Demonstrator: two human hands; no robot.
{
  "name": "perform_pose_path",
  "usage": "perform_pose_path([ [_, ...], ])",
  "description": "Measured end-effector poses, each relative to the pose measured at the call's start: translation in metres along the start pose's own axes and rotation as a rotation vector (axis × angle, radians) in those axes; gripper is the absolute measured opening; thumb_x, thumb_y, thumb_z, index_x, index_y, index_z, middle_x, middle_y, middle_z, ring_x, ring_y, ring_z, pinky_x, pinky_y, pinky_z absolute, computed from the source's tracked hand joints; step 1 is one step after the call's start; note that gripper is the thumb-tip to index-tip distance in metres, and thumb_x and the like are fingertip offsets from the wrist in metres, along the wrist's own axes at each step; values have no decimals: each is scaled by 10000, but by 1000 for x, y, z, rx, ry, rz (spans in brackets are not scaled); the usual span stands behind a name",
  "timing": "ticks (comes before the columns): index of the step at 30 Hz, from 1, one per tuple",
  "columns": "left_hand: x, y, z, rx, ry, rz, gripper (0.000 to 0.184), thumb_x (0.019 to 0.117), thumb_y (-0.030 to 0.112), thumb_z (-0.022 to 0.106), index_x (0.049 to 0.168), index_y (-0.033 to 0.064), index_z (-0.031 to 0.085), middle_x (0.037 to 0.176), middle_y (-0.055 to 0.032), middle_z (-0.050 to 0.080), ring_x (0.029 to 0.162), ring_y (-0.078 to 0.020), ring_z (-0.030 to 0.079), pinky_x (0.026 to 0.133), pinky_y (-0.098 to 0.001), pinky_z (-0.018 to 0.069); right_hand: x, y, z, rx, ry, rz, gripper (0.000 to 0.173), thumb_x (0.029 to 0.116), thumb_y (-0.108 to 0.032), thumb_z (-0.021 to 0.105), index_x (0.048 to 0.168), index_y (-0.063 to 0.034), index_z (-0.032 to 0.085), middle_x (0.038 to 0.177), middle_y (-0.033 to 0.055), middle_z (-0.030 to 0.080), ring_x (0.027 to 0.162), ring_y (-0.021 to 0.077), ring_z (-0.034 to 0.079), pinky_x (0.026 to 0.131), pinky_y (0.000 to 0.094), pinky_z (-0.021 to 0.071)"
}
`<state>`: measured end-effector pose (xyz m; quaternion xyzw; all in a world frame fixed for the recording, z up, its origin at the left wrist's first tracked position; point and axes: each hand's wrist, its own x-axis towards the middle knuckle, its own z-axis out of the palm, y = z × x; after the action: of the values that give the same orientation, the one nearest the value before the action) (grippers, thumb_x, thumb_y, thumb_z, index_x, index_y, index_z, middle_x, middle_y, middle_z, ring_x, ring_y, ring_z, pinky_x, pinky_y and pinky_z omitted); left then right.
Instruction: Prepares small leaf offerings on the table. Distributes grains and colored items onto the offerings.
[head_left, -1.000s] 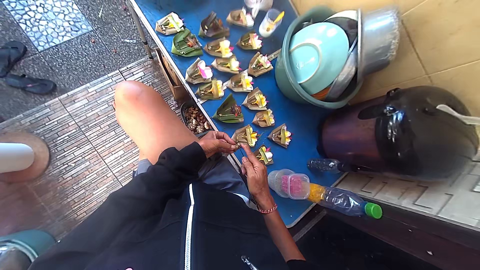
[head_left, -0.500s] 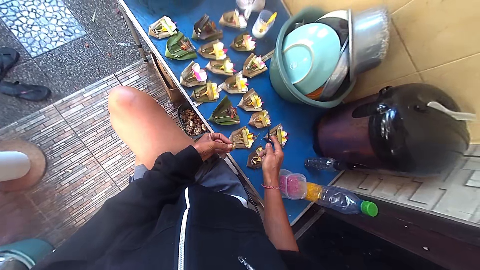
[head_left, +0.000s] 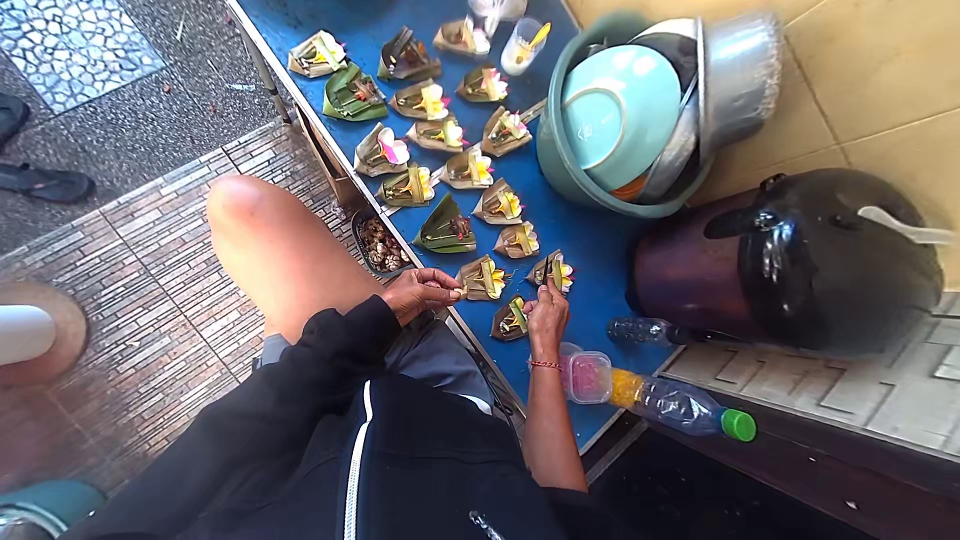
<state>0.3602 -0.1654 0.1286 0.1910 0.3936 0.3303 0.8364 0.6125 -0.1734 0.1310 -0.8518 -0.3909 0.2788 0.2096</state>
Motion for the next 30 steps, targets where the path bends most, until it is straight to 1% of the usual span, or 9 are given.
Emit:
perform_pose_path([
  [4,1,-1,-1,-13,5,15,144,918,-123,631,992,-2,656,866,-62,719,777,-121,701,783,-273,595,3,3,-1,-32,8,-22,435,1138,-219,345,1496,-42,516,793,147,630,647,224,544,690,420,485],
  [8,1,0,1,-32,24,14,143,927,-118,623,1022,-13,641,883,-75,714,776,-140,710,785,-289,604,-7,-3,-4,-12,-21,-67,440,1137,-234,348,1497,-50,520,762,118,618,637,204,542,678,401,483],
  [10,0,1,1,-44,43,20,145,924,-118,630,1028,-18,637,880,-82,716,775,-149,712,777,-294,605,-28,-12,-6,33,-155,-201,450,1127,-220,331,1495,-40,518,743,110,616,630,201,553,657,412,495],
  [13,2,0,1,-49,68,50,142,911,-114,656,1009,-15,635,870,-74,717,783,-150,719,785,-299,613,-61,-20,1,112,-383,-439,466,1083,-195,340,1472,-50,551,663,-3,582,555,96,499,568,307,458],
  [15,1,0,2,-54,100,70,142,902,-123,662,999,-22,639,868,-76,717,785,-150,721,796,-297,613,-72,-24,3,113,-441,-522,447,1079,-202,363,1450,-103,593,649,-49,566,555,57,483,579,268,446],
  [17,-1,1,3,-52,127,87,147,888,-137,671,990,-35,645,879,-90,726,787,-150,724,798,-295,614,-74,-25,2,65,-453,-568,446,1078,-219,372,1450,-132,603,638,-53,553,567,68,490,603,289,456],
  [23,0,-1,1,43,138,162,148,843,-126,725,962,-51,678,899,-112,737,799,-142,712,805,-298,601,-67,-26,-3,-36,-467,-591,438,1084,-247,387,1464,-199,600,634,-20,565,581,117,525,629,364,482],
  [27,0,-1,-1,96,122,189,140,831,-129,736,935,-48,690,877,-101,741,778,-126,707,784,-289,599,-66,-29,-6,-7,-525,-542,437,1087,-229,394,1483,-230,577,651,-30,565,577,89,515,613,316,474],
  [30,0,-1,-1,111,124,193,141,829,-126,740,936,-48,692,872,-100,743,773,-124,706,779,-285,598,-67,-30,-3,-23,-494,-551,418,1089,-221,406,1452,-231,612,652,-21,565,582,106,515,621,339,472],
])
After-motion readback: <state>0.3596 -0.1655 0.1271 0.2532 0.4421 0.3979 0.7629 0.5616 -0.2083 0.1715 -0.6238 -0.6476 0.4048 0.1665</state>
